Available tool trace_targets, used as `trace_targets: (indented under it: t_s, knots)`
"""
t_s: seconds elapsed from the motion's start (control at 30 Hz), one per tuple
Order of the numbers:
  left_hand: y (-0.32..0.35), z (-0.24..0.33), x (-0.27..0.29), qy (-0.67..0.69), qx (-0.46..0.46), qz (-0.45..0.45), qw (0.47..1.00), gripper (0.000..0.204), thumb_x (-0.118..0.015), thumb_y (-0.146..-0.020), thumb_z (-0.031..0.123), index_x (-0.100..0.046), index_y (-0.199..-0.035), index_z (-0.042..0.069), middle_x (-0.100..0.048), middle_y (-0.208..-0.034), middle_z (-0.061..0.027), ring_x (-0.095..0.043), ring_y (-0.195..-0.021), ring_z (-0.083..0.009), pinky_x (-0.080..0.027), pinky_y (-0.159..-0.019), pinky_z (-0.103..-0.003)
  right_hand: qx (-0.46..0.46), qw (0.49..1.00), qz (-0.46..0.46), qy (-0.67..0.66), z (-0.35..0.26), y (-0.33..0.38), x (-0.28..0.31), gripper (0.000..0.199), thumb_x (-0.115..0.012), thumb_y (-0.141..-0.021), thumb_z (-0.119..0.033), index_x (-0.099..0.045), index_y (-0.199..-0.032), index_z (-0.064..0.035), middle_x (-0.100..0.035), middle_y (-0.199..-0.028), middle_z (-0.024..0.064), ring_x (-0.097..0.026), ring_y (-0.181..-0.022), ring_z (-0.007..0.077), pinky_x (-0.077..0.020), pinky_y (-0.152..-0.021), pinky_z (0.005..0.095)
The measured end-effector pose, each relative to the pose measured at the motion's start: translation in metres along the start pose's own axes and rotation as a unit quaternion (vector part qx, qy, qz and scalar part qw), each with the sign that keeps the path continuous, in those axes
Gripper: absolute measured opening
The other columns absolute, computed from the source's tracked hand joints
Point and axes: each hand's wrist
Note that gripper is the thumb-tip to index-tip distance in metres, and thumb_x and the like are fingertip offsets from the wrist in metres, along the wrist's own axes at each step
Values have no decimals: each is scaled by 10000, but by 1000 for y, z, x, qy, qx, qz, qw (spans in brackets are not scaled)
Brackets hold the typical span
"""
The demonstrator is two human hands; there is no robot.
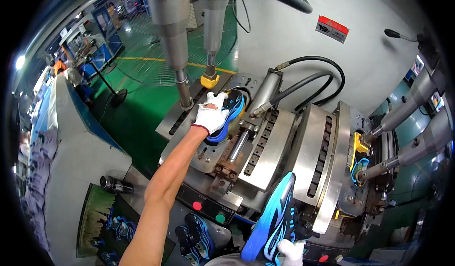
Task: The person takes blue shoe uppers from a conveyor and places them into a sole-attaching machine to bond them with soles, then places the assembled shoes onto a separate conveyor belt.
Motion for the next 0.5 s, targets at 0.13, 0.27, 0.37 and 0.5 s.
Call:
trace_targets:
  t_s: [0.13, 0.27, 0.37, 0.5]
  knots:
    - [90, 11, 108, 75, -20, 103, 992, 515, -762, -869, 225, -578, -1342, 138, -544, -1254, -208, -597, -1147, -420, -498, -992, -501, 26, 1000, -3, 10, 19, -41, -36, 473, -720, -866, 16, -590, -1321, 29, -722, -1137, 126, -725, -975, 218, -611, -873, 358]
    - [224, -25, 165, 105, 6, 181, 978, 544, -799, -819, 106, -604, -1326, 86, -554, -1244, -184, -586, -1149, -381, -504, -997, -454, 7, 993, -115, 24, 20, -127, -179, 254, -745, -918, -76, -685, -1157, -13, -735, -1035, 94, -721, -890, 187, -609, -796, 347]
    - [330, -49, 182, 84, 47, 181, 979, 568, -815, -764, 37, -611, -1294, 62, -559, -1245, -178, -586, -1158, -370, -506, -996, -446, -74, 977, -196, -33, 39, -238, -249, 127, -734, -903, -78, -700, -1025, -87, -730, -922, 51, -713, -787, 208, -618, -604, 386]
    - [479, -64, 157, 87, 313, 84, 942, 594, -831, -761, 105, -622, -1317, 124, -555, -1296, -191, -603, -1184, -384, -512, -976, -481, 71, 972, -18, 224, 80, -413, -256, 219, -769, -794, -26, -621, -944, -90, -674, -839, 125, -678, -731, 298, -548, -553, 461]
Point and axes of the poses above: each hand's wrist, its own y-axis away from the middle knuckle, its own x-axis out of the back of the hand, z = x × y
